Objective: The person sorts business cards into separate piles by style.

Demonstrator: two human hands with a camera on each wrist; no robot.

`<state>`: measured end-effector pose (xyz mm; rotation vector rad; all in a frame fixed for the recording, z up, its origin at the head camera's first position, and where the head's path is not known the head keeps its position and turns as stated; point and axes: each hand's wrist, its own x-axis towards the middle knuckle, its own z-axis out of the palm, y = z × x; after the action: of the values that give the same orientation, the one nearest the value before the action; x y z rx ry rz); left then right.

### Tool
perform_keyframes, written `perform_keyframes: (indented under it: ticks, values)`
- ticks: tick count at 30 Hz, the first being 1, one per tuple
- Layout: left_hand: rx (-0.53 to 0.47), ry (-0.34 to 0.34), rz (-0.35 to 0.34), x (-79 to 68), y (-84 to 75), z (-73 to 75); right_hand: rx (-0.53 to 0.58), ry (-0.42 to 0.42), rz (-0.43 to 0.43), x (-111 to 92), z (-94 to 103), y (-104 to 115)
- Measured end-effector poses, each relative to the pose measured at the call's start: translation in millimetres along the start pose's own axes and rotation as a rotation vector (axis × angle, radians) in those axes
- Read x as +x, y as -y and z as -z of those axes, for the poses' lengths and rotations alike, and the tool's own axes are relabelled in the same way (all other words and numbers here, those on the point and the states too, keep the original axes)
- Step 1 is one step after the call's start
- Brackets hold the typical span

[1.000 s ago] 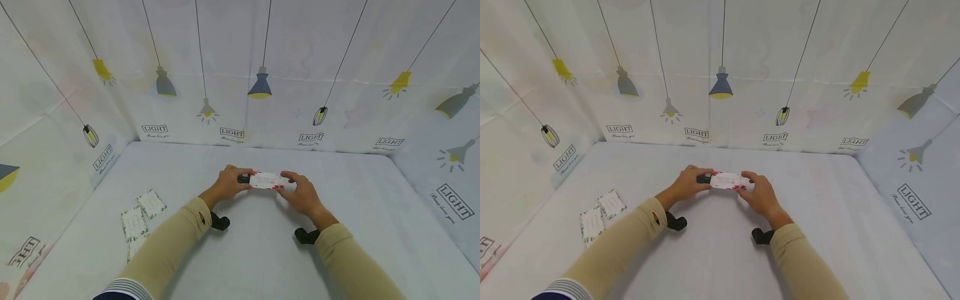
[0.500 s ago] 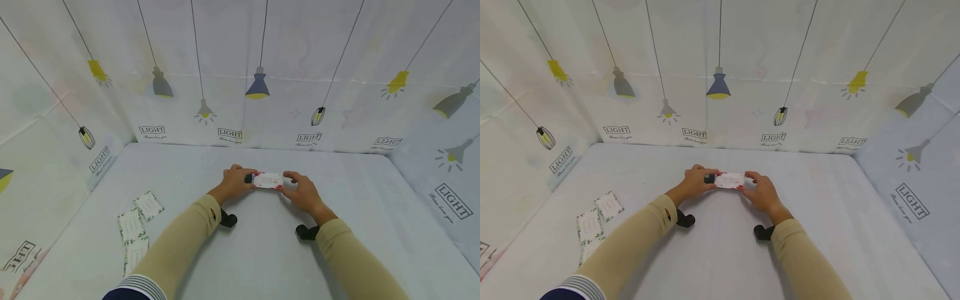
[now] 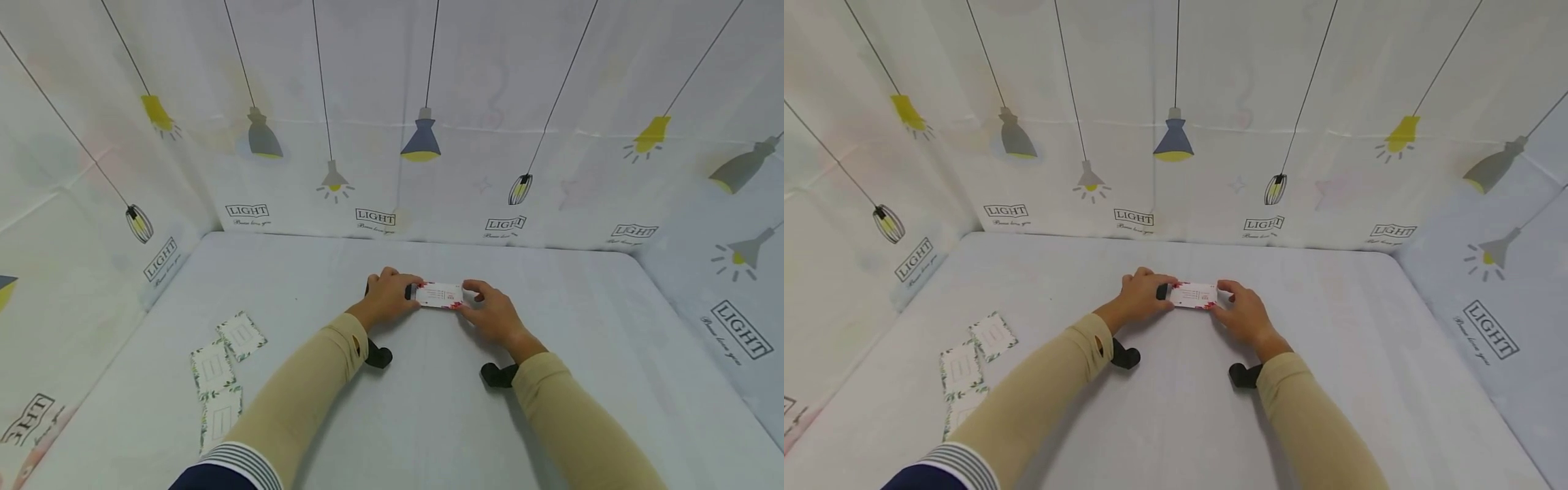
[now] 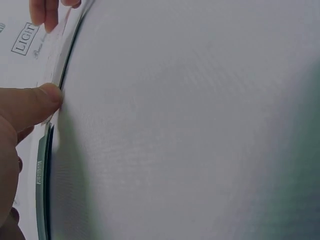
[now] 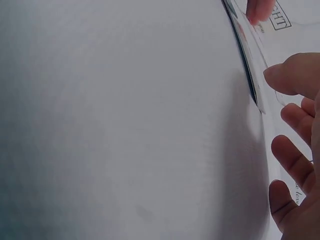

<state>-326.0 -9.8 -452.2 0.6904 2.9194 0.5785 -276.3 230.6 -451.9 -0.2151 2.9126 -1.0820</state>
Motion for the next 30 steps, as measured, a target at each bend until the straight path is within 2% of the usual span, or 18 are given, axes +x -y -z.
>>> perform_keyframes:
  ticks: [12,30]
  values:
    - [0.047,0.044,0.03,-0.7,-7.0,7.6,-0.02,0.021,-0.01,9,-1.6,-4]
    - [0.065,0.057,0.042,-0.1,-7.5,9.9,-0.038,0.036,-0.046,12,-5.7,-3]
